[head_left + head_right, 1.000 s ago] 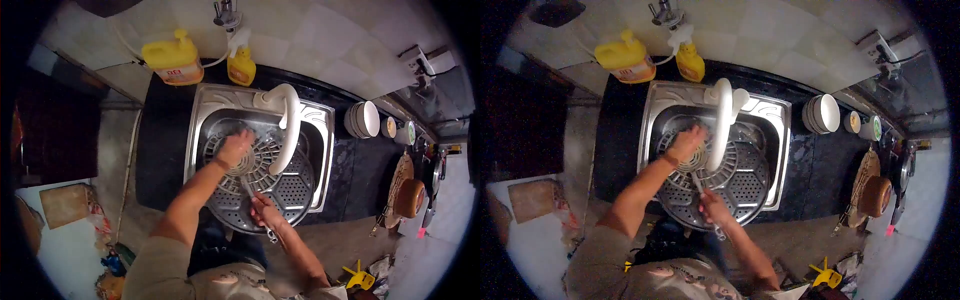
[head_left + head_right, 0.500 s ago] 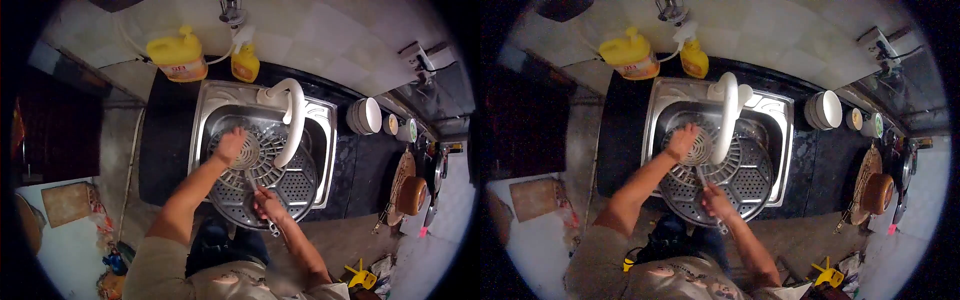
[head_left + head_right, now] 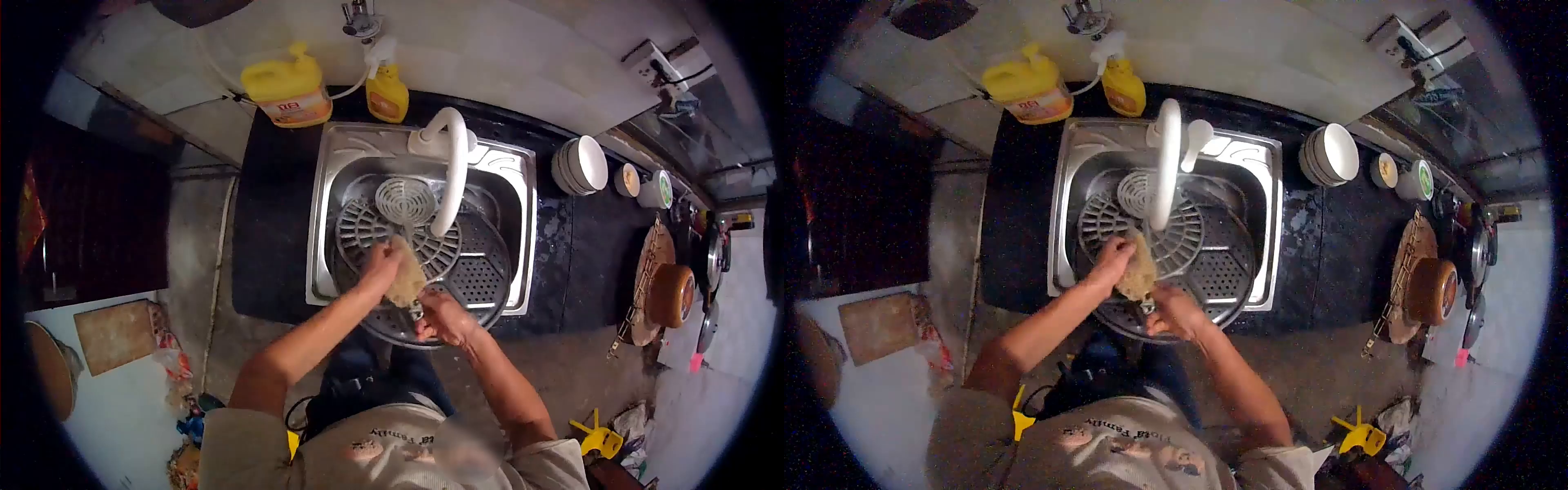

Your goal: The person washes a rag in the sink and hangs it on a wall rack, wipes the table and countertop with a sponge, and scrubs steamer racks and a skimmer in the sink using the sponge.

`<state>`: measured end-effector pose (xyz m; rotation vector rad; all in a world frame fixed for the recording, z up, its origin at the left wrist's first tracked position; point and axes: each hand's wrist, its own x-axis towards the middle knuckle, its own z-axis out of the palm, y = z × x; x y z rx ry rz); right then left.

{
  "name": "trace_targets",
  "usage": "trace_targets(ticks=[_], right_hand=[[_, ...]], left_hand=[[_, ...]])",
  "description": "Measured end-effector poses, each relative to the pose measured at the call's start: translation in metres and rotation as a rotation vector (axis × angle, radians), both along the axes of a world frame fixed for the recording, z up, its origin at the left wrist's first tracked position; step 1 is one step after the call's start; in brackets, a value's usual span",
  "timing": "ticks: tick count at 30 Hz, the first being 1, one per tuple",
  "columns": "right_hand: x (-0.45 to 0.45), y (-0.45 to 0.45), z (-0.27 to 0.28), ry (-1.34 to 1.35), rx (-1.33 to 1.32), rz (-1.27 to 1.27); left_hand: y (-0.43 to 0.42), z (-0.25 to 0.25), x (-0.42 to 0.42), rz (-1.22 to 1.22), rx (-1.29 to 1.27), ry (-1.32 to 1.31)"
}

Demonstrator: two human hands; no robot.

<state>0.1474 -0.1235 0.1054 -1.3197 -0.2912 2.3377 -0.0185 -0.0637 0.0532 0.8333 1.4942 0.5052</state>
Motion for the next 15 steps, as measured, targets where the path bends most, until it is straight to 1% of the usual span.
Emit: trace_targets(ticks=[1,3,5,6,9,10,12,13,14,15], right_hand=[[0.003,-0.005,-0.002,-0.013,-0.024,0.012],[-0.001,-0.011,-0.015,-0.009,-0.032,-0.061],[-0.007,-0.015,-0.019,-0.022,-0.035,-0.101],[-0.008,-0.02,-0.03,-0.017,-0.055,-0.092],[-0.018,-0.017,-0.018,-0.298,-0.002,0.12],[-0.018,-0.03,-0.045,-0.269,0.095,0.079],[-0.022,-0.037,-0.029,-0.311,0.124,0.092],[-0.023,-0.04,-0.014,-0.332,0.138,0.098],[-0.025,-0.041,0.008,-0.266,0.126,0.114],[-0.021,-0.042,0.006,-0.238,0.117,0.104]], left_hand=[[-0.01,0.007,0.01,0.005,-0.117,0.013],[-0.029,-0.001,0.026,0.03,-0.048,0.017],[-0.031,0.025,0.029,-0.036,-0.187,-0.07],[-0.033,0.033,0.032,-0.069,-0.257,-0.113],[-0.042,0.002,0.046,-0.059,-0.047,0.094],[-0.038,-0.002,0.052,-0.095,-0.04,0.2],[-0.009,-0.008,0.064,-0.164,-0.027,0.411],[0.013,-0.023,0.067,-0.171,-0.027,0.517],[0.025,-0.104,0.057,-0.01,-0.082,0.319],[0.038,-0.064,0.055,-0.146,-0.177,0.371]])
